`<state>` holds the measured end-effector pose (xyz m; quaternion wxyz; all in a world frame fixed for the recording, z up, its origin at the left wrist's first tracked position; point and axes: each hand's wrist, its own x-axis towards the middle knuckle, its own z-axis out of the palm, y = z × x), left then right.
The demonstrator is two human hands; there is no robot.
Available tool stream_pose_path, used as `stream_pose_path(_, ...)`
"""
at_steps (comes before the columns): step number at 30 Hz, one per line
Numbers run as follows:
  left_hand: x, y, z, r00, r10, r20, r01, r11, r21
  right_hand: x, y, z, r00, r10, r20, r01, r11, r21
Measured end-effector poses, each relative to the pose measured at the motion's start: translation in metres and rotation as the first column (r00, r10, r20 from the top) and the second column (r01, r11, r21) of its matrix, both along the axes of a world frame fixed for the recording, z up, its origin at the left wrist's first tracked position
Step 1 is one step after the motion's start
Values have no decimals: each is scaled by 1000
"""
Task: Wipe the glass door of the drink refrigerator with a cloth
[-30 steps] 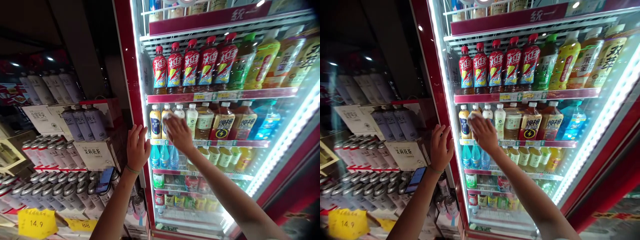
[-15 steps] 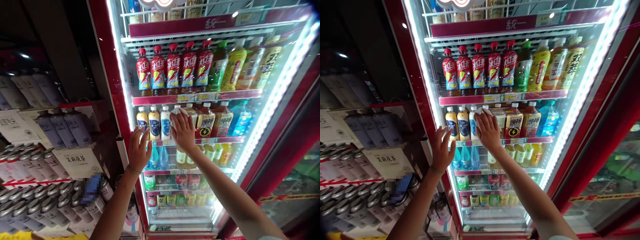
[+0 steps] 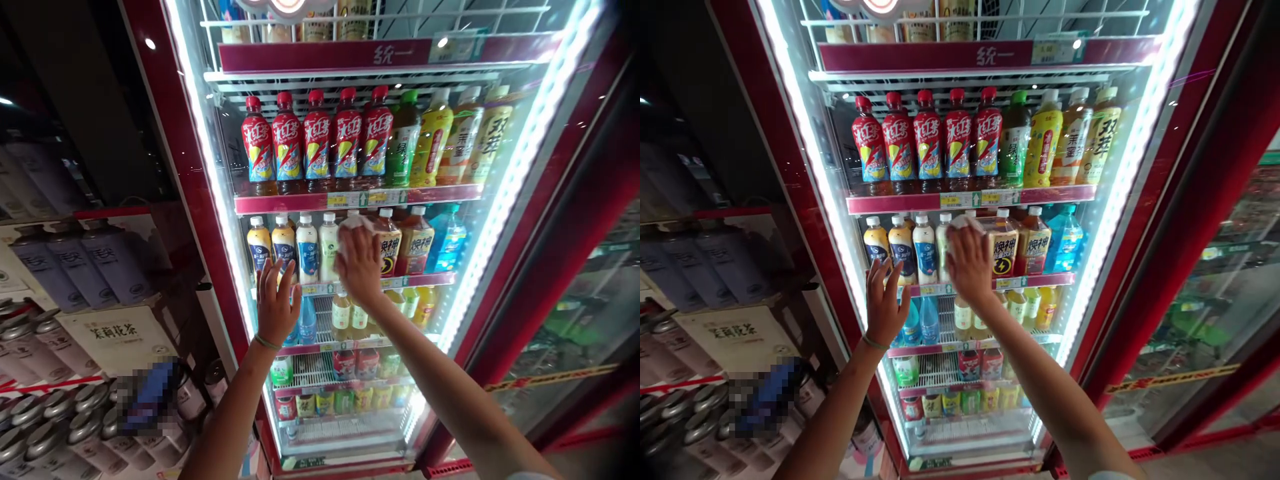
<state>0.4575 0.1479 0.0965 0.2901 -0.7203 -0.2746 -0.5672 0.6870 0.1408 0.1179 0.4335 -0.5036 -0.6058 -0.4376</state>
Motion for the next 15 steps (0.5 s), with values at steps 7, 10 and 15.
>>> stream_pose_path(7,21,5,-9,998,24,52,-24,1000,-9,28,-18,-69,954,107,280,-77,990,-118)
stream_pose_path(10,39,5,-12,999,-13,35,13,1000,-14,94,-27,-85,987,34,154,-22,997,-79)
stream_pose_path(15,90,-3,-23,998,-70,8,70,996,-49,182,-30,-88,998,-68,-8,68,996,-52)
